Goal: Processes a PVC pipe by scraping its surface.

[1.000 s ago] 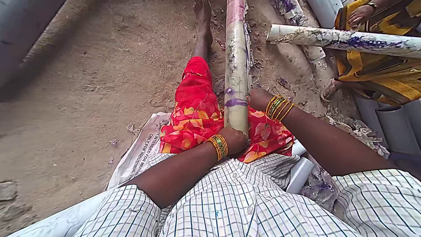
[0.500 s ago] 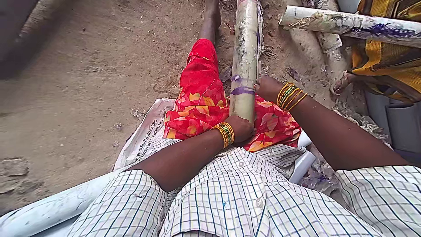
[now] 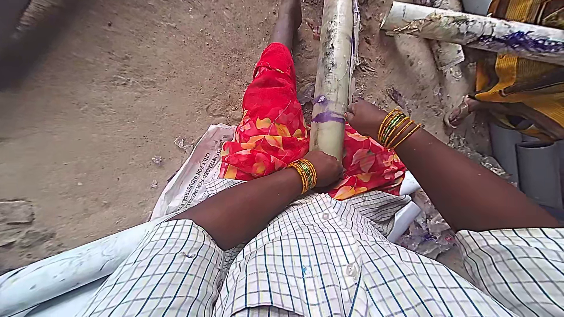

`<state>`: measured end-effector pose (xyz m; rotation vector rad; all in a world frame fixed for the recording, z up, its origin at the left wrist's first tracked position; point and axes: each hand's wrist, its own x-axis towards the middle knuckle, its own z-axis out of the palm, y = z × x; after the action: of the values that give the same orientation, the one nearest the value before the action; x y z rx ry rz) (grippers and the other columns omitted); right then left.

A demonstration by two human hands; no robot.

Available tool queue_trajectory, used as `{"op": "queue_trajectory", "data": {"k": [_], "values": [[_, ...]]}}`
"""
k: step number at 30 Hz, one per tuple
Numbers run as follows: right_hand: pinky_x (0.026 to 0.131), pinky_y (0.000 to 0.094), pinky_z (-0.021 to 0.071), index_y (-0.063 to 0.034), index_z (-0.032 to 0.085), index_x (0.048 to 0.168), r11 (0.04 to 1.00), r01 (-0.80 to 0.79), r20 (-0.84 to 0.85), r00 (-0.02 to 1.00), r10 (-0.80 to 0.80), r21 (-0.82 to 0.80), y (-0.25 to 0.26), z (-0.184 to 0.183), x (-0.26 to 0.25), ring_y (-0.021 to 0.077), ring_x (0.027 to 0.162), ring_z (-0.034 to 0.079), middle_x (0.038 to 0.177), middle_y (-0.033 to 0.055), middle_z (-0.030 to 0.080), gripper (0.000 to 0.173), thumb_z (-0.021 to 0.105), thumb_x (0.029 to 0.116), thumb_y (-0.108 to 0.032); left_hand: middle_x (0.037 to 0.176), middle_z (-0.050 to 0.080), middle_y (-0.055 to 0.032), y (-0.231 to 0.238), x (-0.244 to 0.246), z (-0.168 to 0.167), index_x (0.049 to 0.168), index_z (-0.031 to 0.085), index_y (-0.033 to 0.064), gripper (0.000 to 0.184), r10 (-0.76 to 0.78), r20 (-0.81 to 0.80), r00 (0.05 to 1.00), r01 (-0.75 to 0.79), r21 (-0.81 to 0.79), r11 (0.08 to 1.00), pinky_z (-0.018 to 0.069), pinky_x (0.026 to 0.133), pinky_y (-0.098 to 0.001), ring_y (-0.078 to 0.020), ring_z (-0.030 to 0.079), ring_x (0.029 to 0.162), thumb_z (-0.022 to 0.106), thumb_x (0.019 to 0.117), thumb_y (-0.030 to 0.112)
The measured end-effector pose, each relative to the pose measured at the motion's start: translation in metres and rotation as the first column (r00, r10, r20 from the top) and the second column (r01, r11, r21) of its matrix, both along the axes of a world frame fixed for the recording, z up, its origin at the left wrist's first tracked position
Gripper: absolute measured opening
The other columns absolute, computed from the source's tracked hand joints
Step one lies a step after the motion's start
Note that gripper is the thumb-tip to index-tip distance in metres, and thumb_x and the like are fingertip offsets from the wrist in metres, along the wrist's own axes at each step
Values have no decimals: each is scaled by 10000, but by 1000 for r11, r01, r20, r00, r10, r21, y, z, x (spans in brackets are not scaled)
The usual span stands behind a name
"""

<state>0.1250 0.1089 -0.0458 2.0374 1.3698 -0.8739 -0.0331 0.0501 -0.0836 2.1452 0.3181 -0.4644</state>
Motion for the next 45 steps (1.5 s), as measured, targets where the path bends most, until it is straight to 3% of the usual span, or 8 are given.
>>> {"op": "queue_trajectory", "data": {"k": [5, 10, 23, 33, 39, 45], "values": [[596, 439, 458, 40, 579, 995, 1000, 24, -12, 1000, -24, 9, -6, -2, 1, 254, 604, 529, 752, 155, 527, 312, 410, 1110, -196, 1197, 670, -257, -1, -1, -4, 1134, 648, -48, 551, 17, 27, 999, -17, 1, 1000, 490, 915, -629, -429, 650, 1151, 270, 1146, 353], [677, 505, 476, 58, 603, 1038, 1000, -9, -12, 1000, 9, -4, -11, -2, 0, 316, 717, 588, 850, 207, 587, 315, 413, 1110, -183, 1208, 671, -255, -2, -1, -3, 1157, 653, -45, 551, 18, 32, 999, -18, 13, 1000, 488, 920, -628, -427, 650, 1158, 271, 1146, 351], [735, 519, 490, 68, 600, 1048, 999, -3, -12, 1000, 3, -33, -20, 3, -8, 342, 811, 622, 916, 231, 609, 309, 412, 1109, -170, 1185, 683, -242, -4, 0, -6, 1143, 664, -31, 534, 14, 25, 1000, -16, 64, 998, 502, 902, -626, -419, 665, 1139, 296, 1141, 355], [753, 531, 475, 67, 581, 990, 998, -17, -16, 1000, 17, -54, -28, 6, -11, 353, 835, 614, 901, 230, 597, 292, 415, 1103, -145, 1178, 691, -230, -6, 0, -7, 1128, 675, -16, 523, 33, 37, 999, -35, 75, 997, 509, 894, -624, -411, 671, 1131, 303, 1139, 353], [804, 547, 487, 90, 604, 1057, 998, -30, -23, 999, 29, -61, -34, 4, -13, 376, 895, 631, 971, 256, 618, 301, 418, 1104, -142, 1207, 679, -236, -2, 0, -4, 1168, 661, -16, 501, -2, 6, 1000, 2, 68, 998, 508, 910, -622, -413, 663, 1150, 340, 1134, 368], [764, 523, 485, 82, 609, 1060, 996, -26, -19, 1000, 24, -83, -40, 7, -18, 350, 838, 618, 939, 240, 610, 287, 422, 1101, -133, 1206, 681, -239, -4, 0, -3, 1159, 667, -17, 498, 10, 5, 1000, -11, 78, 997, 506, 907, -632, -420, 663, 1150, 352, 1131, 367]]}}
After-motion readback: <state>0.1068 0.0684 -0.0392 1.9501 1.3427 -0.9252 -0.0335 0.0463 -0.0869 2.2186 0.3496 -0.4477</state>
